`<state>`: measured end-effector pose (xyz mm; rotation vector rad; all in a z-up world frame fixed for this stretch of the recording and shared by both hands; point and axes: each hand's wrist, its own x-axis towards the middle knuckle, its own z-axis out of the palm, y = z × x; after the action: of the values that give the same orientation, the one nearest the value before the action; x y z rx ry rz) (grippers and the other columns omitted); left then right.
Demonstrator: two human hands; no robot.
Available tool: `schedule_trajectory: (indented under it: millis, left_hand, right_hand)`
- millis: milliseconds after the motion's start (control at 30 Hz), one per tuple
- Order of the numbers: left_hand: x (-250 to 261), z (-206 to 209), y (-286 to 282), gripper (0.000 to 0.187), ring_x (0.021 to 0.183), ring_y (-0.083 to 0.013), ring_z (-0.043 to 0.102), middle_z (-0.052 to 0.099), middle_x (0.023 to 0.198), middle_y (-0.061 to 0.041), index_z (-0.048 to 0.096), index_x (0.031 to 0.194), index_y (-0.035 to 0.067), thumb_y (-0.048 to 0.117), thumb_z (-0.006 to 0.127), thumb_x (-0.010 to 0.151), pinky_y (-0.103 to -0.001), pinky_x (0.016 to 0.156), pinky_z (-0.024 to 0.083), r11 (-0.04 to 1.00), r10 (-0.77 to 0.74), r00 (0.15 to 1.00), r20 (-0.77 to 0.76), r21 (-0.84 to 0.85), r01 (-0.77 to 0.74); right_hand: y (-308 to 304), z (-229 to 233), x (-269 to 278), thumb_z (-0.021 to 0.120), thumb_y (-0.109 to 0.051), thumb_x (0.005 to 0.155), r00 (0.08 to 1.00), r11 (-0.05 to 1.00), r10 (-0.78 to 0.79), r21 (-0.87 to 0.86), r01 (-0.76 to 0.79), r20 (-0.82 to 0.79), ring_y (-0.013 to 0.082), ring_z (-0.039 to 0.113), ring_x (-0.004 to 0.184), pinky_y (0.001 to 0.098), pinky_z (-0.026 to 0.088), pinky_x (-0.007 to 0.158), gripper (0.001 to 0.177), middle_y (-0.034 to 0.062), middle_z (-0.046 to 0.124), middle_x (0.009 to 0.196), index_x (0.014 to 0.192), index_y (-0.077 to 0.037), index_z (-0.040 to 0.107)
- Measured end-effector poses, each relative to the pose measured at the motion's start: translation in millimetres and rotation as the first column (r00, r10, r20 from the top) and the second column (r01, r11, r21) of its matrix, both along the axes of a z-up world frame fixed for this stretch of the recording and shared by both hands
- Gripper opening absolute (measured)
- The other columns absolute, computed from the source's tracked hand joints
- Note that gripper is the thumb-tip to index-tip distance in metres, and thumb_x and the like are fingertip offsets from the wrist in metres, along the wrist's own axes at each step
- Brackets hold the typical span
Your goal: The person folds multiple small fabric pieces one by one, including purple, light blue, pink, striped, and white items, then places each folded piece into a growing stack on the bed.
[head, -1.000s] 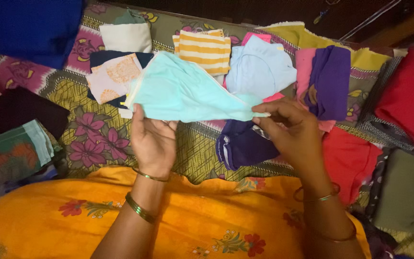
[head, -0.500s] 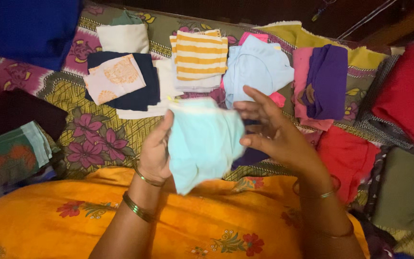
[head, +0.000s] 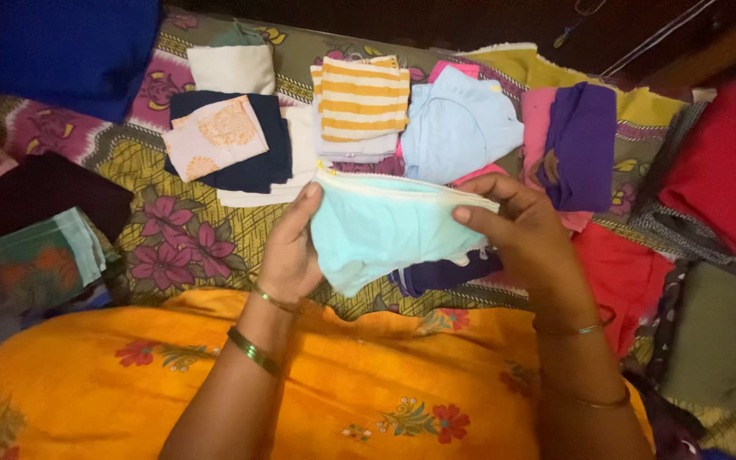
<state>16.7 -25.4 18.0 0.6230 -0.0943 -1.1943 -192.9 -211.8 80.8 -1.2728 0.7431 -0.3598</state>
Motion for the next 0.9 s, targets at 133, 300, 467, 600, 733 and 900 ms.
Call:
schedule_trajectory:
  millis: [133, 300, 467, 600, 733, 900]
  left_hand:
    - [-11.7, 23.6, -1.7, 0.034, 0.102, -0.0211, 0.056, 0.068, 0.122, -0.023, 0.066, 0.135, 0.001, 0.020, 0.053, 0.110, -0.037, 0.093, 0.044, 0.853, 0.009, 0.653, 0.757, 0.334, -0.400]
    - [-54.1, 71.1, 45.2, 0.029, 0.117, -0.0186, 0.069, 0.073, 0.127, -0.009, 0.068, 0.132, 0.005, 0.017, 0.058, 0.107, -0.032, 0.103, 0.054, 0.960, -0.063, 0.317, 0.946, 0.144, -0.239]
    - [-88.3, 96.1, 58.0, 0.044, 0.100, -0.0153, 0.066, 0.066, 0.117, -0.010, 0.060, 0.133, 0.002, 0.009, 0.072, 0.092, -0.028, 0.087, 0.056, 0.972, -0.022, 0.353, 0.935, 0.103, -0.212]
    - [-90.0, 100.0, 69.2, 0.032, 0.093, -0.0047, 0.068, 0.070, 0.108, -0.002, 0.063, 0.128, 0.002, 0.008, 0.064, 0.097, -0.022, 0.081, 0.060, 0.976, 0.006, 0.655, 0.755, 0.138, -0.169]
    - [-85.0, 93.3, 88.0, 0.021, 0.071, -0.0037, 0.059, 0.067, 0.084, -0.001, 0.068, 0.118, 0.000, 0.009, 0.066, 0.099, -0.022, 0.062, 0.049, 0.943, -0.067, 0.545, 0.836, 0.231, -0.239]
    - [-71.8, 82.0, 97.2, 0.018, 0.083, -0.0020, 0.065, 0.071, 0.095, 0.003, 0.064, 0.115, -0.001, 0.008, 0.060, 0.100, -0.020, 0.071, 0.054, 0.977, 0.020, 0.636, 0.772, 0.118, -0.175]
  right_hand:
    - [13.1, -2.2, 1.7, 0.072, -0.002, 0.093, 0.989, 0.995, -0.053, 0.096, 0.040, 0.137, 0.0106, 0.064, 0.094, 0.0254, 0.052, 0.082, 0.021, 0.0032, 0.070, 0.105, 0.113, -0.001, 0.066]
    - [51.3, 15.4, 7.9, 0.068, -0.004, 0.097, 0.957, 0.973, -0.036, 0.227, -0.032, 0.287, 0.0136, 0.065, 0.097, 0.0288, 0.053, 0.085, 0.020, 0.0057, 0.068, 0.109, 0.116, 0.000, 0.064]
    - [92.4, 43.6, 7.4, 0.067, 0.000, 0.095, 0.936, 0.982, 0.096, 0.120, -0.144, 0.339, 0.0167, 0.061, 0.119, 0.0318, 0.050, 0.104, 0.034, 0.0080, 0.063, 0.123, 0.128, 0.001, 0.058]
    - [115.6, 58.5, 4.4, 0.071, 0.007, 0.085, 0.951, 0.993, 0.112, -0.003, -0.116, 0.289, 0.0184, 0.059, 0.125, 0.0323, 0.050, 0.103, 0.055, 0.0072, 0.060, 0.130, 0.135, 0.000, 0.051]
    - [141.6, 62.3, -7.3, 0.072, 0.007, 0.080, 0.939, 0.989, 0.147, -0.020, -0.148, 0.310, 0.0160, 0.057, 0.124, 0.0322, 0.051, 0.103, 0.064, 0.0046, 0.058, 0.133, 0.139, -0.004, 0.048]
    - [167.3, 47.0, -27.3, 0.073, 0.003, 0.088, 0.995, 0.996, 0.071, -0.052, -0.067, 0.068, 0.0165, 0.065, 0.098, 0.0315, 0.053, 0.085, 0.051, 0.0072, 0.068, 0.105, 0.135, -0.003, 0.053]
